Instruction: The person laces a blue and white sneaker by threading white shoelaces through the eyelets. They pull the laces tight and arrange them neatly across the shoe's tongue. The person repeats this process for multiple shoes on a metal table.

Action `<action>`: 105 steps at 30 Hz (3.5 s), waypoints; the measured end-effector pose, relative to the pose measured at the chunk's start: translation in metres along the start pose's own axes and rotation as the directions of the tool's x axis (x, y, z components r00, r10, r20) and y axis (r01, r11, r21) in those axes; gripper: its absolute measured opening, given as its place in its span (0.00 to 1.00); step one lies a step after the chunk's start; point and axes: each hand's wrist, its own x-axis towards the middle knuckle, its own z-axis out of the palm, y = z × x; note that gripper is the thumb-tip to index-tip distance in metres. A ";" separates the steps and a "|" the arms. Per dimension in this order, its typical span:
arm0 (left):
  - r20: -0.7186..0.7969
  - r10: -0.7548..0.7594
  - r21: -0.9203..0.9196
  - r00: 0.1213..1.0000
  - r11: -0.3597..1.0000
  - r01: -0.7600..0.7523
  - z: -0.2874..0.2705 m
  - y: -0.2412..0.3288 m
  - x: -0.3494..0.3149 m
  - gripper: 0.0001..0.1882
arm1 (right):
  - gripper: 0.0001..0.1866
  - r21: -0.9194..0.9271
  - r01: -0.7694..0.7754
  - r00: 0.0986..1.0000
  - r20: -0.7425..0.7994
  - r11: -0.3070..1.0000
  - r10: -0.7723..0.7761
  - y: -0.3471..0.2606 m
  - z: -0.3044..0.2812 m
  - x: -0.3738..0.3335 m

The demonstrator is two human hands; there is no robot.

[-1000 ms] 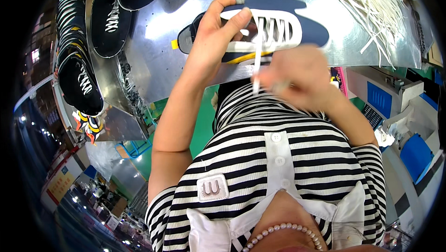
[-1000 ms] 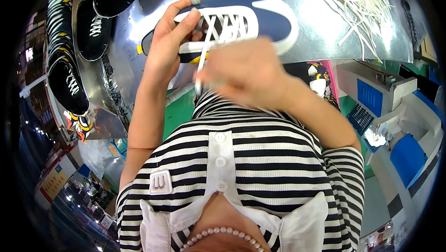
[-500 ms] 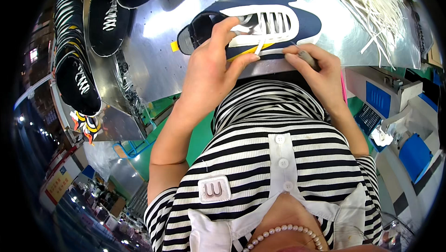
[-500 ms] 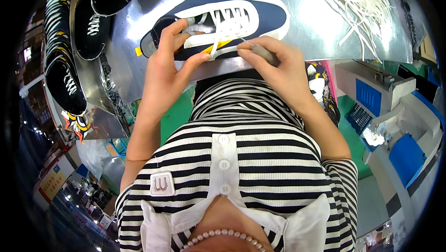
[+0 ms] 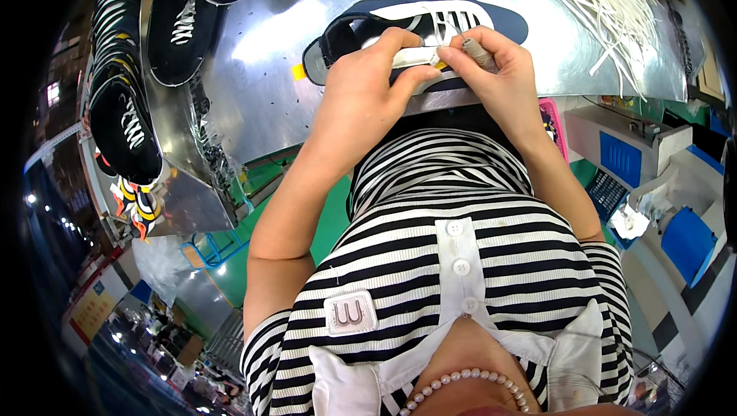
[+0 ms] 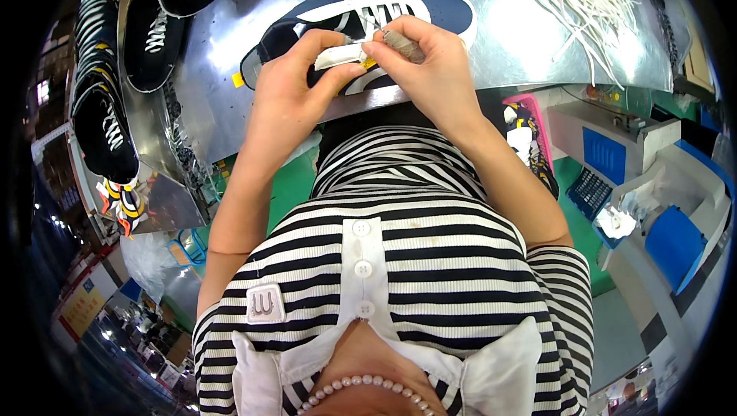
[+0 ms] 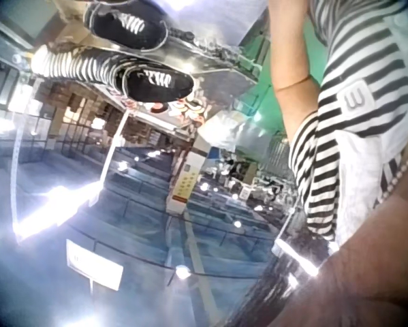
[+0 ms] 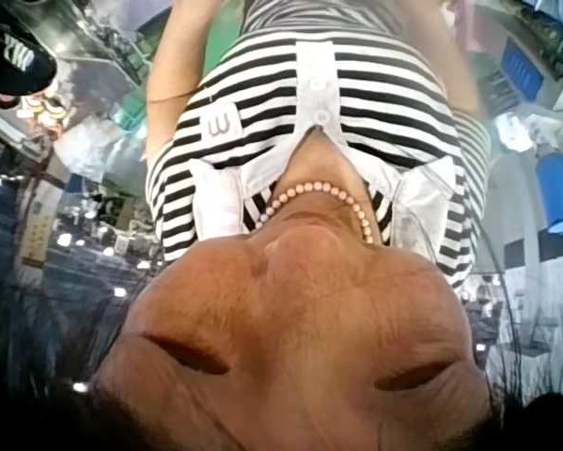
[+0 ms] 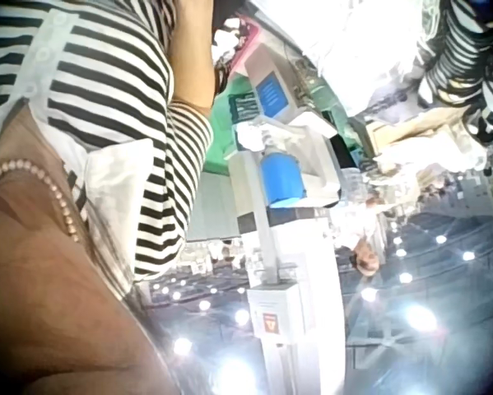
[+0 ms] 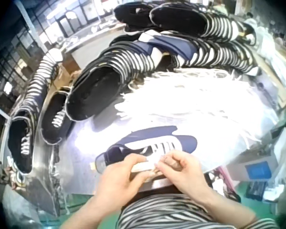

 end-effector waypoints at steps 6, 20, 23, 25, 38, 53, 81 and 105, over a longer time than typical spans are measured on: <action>-0.132 0.084 0.150 0.988 0.987 -0.064 0.014 -0.006 0.003 0.14 | 0.12 0.026 -0.019 1.000 0.022 0.999 0.019 -0.003 0.002 -0.002; -0.149 0.306 0.190 0.940 0.942 -0.276 0.016 -0.013 0.005 0.12 | 0.07 -0.320 -0.057 0.983 0.146 0.946 0.109 -0.016 -0.015 -0.013; -0.153 0.352 0.177 0.923 0.929 -0.325 0.022 -0.016 0.004 0.11 | 0.07 -0.338 -0.061 0.990 0.099 0.939 0.100 -0.011 0.003 -0.003; -0.150 0.365 0.193 0.919 0.922 -0.335 0.022 -0.015 0.006 0.11 | 0.08 -0.359 0.036 0.996 0.086 0.933 -0.005 -0.005 0.013 0.005; 0.175 0.115 0.162 0.978 0.976 -0.144 -0.005 -0.005 0.009 0.14 | 0.11 -0.606 0.325 0.875 -0.098 0.726 -0.474 0.025 -0.020 0.039; 0.206 0.107 -0.748 0.973 -0.623 0.227 0.018 -0.071 -0.074 0.24 | 0.12 -0.063 0.134 0.991 0.012 0.989 -0.133 0.005 0.000 0.044; -0.750 -0.182 -0.204 0.636 0.978 0.039 -0.156 -0.198 0.076 0.16 | 0.09 -0.080 0.225 0.960 0.187 0.971 -0.207 -0.092 -0.062 0.031; -0.422 0.391 0.581 0.818 0.809 -0.086 -0.047 -0.023 0.020 0.14 | 0.09 0.433 -0.388 0.917 0.275 0.814 0.290 -0.044 -0.018 0.012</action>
